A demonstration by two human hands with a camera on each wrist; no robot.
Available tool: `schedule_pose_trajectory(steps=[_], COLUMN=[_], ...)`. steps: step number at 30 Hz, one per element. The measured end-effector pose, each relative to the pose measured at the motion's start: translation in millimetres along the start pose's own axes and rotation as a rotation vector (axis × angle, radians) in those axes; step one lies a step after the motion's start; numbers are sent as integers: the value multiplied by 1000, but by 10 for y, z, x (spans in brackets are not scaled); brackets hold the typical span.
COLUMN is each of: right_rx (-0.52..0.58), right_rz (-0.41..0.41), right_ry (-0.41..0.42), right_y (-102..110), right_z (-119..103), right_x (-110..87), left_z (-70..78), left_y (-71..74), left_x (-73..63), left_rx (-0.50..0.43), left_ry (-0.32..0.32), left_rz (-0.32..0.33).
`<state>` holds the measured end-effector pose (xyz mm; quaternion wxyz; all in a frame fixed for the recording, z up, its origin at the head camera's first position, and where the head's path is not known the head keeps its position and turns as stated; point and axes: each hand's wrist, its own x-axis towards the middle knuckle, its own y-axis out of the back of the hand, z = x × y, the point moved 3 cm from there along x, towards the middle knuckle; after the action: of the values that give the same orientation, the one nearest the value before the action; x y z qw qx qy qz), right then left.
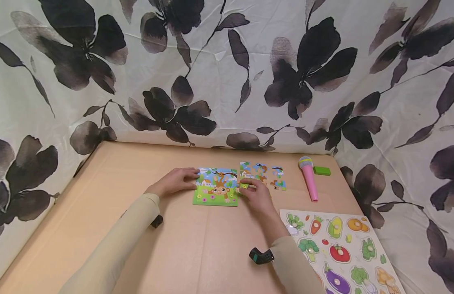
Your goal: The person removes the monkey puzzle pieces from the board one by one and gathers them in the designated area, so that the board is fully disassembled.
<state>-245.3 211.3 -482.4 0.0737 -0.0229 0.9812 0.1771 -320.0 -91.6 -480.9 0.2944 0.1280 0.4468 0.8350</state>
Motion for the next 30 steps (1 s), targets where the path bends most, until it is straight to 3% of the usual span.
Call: schedule_pose_trajectory(steps=[9, 14, 21, 30], right_rx=[-152, -218, -183, -197], right_rz=[41, 27, -33, -12], right_ry=[-9, -49, -85, -65], right_y=[653, 885, 1006, 1020], right_z=[189, 291, 373, 405], right_x=[-168, -223, -238, -246], left_z=[-25, -28, -40, -37], left_y=[-14, -13, -19, -17], left_x=[-15, -2, 12, 8], left_rx=[1, -5, -5, -2], left_ry=[15, -1, 5, 11], left_rz=[-2, 0, -4, -9])
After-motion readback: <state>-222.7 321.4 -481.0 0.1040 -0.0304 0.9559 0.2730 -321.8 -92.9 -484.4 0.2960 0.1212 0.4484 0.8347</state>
